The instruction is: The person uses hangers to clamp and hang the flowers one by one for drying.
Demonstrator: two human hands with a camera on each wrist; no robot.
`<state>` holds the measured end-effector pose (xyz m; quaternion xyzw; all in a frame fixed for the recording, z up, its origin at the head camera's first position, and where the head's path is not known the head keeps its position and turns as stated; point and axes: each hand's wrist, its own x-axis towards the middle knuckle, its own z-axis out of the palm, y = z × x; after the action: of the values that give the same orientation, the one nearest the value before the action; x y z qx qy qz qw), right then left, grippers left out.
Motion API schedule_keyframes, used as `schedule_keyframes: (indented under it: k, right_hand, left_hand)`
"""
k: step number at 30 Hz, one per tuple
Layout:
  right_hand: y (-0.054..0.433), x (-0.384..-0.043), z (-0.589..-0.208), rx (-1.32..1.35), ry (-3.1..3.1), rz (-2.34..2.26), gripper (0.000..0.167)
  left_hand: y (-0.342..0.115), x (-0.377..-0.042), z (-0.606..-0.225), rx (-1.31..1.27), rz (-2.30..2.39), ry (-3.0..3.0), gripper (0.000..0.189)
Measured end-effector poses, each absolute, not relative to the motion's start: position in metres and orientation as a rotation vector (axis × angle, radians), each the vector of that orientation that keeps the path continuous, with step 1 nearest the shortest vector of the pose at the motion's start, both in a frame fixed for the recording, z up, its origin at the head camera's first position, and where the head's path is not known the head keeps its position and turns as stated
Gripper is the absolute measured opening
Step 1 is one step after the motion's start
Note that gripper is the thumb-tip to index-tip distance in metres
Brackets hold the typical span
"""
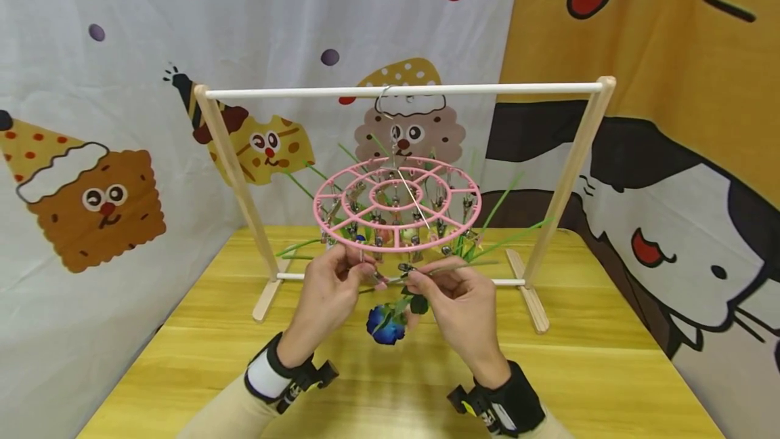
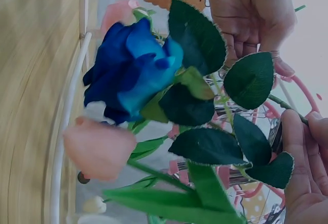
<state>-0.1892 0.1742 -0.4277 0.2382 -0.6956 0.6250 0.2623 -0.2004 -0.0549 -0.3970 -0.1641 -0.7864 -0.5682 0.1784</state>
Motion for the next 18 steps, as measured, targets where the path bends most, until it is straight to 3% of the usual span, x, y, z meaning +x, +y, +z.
schedule_keyframes:
  k: [18]
  right_hand:
    - [0.1769, -0.1904, -0.4270, 0.672, -1.873, 1.706, 0.016]
  left_hand:
    - [-0.0519, -0.2013, -0.4001, -0.474, -1.617, -2.272, 0.011]
